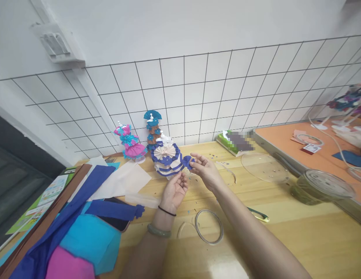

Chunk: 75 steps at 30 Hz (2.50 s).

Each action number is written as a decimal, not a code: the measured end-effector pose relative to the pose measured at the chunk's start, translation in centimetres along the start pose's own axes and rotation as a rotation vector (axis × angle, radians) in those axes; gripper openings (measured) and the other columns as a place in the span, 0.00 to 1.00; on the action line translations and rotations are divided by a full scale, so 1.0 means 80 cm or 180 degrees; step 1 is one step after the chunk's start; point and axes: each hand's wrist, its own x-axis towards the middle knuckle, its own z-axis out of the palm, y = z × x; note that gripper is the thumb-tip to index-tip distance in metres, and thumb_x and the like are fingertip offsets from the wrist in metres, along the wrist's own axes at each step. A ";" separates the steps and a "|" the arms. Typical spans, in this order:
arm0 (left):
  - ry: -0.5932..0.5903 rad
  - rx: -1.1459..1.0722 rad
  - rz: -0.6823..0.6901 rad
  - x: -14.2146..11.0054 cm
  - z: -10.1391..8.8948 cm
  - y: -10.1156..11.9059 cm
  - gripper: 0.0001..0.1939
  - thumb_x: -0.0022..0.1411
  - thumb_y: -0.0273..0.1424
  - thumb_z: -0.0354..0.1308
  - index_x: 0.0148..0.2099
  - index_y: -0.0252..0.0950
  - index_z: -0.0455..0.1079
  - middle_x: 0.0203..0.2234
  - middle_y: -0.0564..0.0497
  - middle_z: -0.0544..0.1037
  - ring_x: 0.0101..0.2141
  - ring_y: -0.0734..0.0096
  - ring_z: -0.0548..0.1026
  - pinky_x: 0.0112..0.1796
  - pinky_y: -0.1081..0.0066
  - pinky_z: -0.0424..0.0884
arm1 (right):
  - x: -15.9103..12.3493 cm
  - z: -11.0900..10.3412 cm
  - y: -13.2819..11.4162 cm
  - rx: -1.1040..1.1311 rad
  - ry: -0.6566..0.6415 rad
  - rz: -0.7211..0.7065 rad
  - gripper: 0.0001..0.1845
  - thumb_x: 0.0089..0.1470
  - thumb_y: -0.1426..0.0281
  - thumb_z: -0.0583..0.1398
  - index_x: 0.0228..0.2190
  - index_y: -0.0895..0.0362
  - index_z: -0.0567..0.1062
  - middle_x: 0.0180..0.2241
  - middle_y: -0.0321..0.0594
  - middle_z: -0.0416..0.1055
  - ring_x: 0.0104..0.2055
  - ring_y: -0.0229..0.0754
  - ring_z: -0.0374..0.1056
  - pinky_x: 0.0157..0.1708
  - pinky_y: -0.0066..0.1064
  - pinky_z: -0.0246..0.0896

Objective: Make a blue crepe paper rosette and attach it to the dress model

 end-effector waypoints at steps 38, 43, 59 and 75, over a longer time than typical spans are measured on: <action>0.0361 0.1009 0.0872 -0.014 0.012 0.003 0.14 0.44 0.35 0.63 0.29 0.31 0.64 0.17 0.54 0.71 0.13 0.86 0.64 0.12 0.84 0.50 | 0.000 0.000 0.001 0.0085 0.0112 0.0196 0.21 0.34 0.71 0.65 0.36 0.55 0.71 0.23 0.31 0.70 0.25 0.33 0.67 0.31 0.27 0.62; 0.0172 0.0918 0.0527 -0.009 0.006 -0.005 0.12 0.44 0.30 0.64 0.30 0.31 0.66 0.18 0.54 0.71 0.14 0.86 0.64 0.13 0.85 0.52 | 0.001 -0.002 0.002 0.0097 0.0091 0.0216 0.22 0.34 0.71 0.65 0.36 0.55 0.71 0.25 0.33 0.72 0.25 0.33 0.67 0.30 0.27 0.62; -0.0018 0.0342 0.0502 0.004 -0.006 -0.005 0.04 0.49 0.23 0.59 0.31 0.32 0.68 0.29 0.50 0.75 0.26 0.80 0.72 0.24 0.81 0.65 | -0.001 0.001 -0.003 0.0151 0.0072 0.0335 0.19 0.36 0.72 0.65 0.35 0.55 0.71 0.26 0.33 0.72 0.22 0.31 0.67 0.26 0.24 0.64; 0.0000 0.0302 0.0532 0.009 -0.012 -0.005 0.04 0.48 0.22 0.60 0.30 0.32 0.69 0.28 0.49 0.75 0.27 0.79 0.72 0.24 0.81 0.64 | 0.000 0.001 0.000 0.0173 0.0022 0.0368 0.20 0.36 0.72 0.65 0.36 0.56 0.71 0.27 0.34 0.72 0.23 0.30 0.66 0.27 0.24 0.64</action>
